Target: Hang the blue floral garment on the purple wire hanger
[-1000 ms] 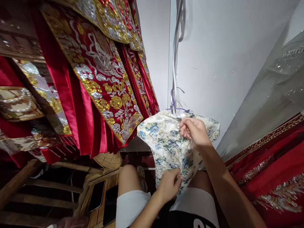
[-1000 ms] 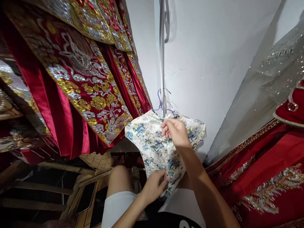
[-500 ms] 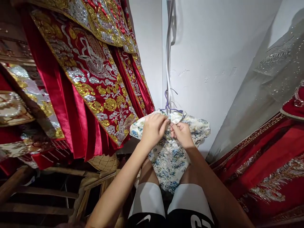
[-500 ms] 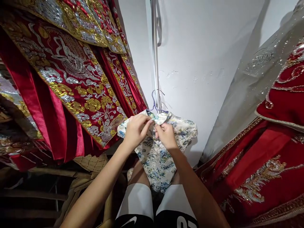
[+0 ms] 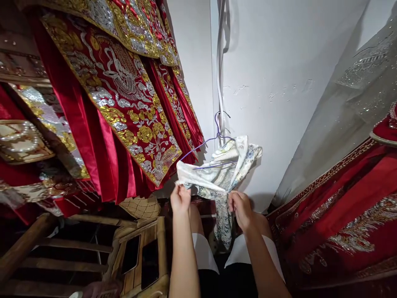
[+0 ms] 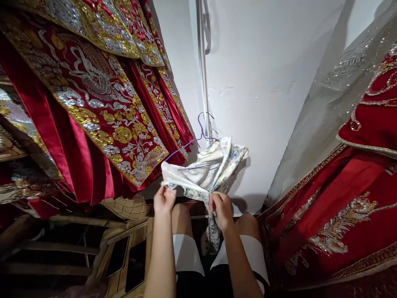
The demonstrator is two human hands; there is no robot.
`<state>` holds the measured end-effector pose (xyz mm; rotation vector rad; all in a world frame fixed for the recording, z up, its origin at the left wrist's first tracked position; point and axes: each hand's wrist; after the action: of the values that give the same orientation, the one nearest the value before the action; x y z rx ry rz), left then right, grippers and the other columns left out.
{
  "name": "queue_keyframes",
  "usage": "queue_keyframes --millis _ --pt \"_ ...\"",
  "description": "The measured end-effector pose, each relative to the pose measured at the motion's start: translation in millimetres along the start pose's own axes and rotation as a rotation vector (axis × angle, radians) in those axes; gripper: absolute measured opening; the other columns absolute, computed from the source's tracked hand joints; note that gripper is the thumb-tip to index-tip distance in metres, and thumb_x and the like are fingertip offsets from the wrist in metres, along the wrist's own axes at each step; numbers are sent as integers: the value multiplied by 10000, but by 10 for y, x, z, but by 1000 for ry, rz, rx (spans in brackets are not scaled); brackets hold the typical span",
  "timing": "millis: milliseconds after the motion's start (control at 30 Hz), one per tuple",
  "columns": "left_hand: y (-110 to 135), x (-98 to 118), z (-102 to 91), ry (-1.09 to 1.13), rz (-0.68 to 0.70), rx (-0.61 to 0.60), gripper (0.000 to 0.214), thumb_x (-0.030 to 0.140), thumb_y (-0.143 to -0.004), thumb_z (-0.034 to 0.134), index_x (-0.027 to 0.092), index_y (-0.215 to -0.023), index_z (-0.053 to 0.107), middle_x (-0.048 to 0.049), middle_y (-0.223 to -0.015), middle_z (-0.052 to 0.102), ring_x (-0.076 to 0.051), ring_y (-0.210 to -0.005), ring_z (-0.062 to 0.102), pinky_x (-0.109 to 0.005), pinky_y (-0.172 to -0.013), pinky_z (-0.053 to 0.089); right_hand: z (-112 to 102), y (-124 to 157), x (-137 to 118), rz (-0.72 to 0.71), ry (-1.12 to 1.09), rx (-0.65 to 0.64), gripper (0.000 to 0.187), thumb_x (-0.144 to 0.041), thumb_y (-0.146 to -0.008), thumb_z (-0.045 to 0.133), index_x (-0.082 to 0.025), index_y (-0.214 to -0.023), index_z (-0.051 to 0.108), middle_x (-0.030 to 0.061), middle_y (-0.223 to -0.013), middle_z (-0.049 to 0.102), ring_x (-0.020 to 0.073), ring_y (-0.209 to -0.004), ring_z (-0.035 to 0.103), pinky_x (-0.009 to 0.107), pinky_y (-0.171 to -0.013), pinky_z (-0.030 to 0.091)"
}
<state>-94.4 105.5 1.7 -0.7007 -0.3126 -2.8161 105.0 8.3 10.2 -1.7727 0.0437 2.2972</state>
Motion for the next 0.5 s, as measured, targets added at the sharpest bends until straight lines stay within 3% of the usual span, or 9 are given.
queue_keyframes --millis 100,167,267,333,400,500 --pt "301 -399 -302 -106 -110 122 124 140 -908 568 164 -824 655 -41 -736 696 -142 -735 692 -256 -779 562 -54 187 117 79 -24 1 362 -446 -765 546 -262 -476 429 -20 -394 406 122 -419 335 289 -469 262" --pt "436 -549 -373 -175 -145 101 19 166 -824 688 154 -819 673 -45 -766 714 -156 -748 695 -261 -778 559 -166 239 114 162 92 -139 391 -454 -803 545 -254 -476 467 -9 -402 434 132 -436 351 296 -485 298" --pt "565 -574 -304 -196 -122 52 192 210 -701 824 157 -803 671 -12 -780 702 -139 -729 668 -238 -749 538 -376 220 36 275 283 -370 430 -429 -849 569 -240 -464 546 -2 -393 475 137 -438 369 303 -511 352" --pt "670 -511 -184 -218 -78 -46 272 286 -671 871 171 -782 650 17 -760 661 -118 -704 631 -216 -721 514 -483 166 7 296 344 -428 437 -482 -867 606 -233 -509 620 8 -421 540 146 -445 416 307 -525 388" --pt "830 -447 -40 -286 -40 -222 323 406 -714 855 184 -769 628 18 -758 624 -124 -703 603 -230 -725 503 -540 108 31 253 339 -352 449 -617 -860 621 -230 -645 698 29 -538 640 174 -513 508 319 -557 432" --pt "1141 -412 166 -480 6 -533 342 508 -843 736 193 -767 628 -27 -847 634 -173 -810 610 -284 -812 496 -556 74 141 120 229 -76 589 -784 -836 561 -219 -825 730 69 -763 716 227 -722 627 350 -691 506"
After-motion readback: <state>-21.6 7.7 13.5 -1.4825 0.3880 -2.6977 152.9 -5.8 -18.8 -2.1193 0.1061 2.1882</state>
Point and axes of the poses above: each hand's wrist, its own y-axis away from the middle knuckle, its own z-axis out of the palm, x = y × z
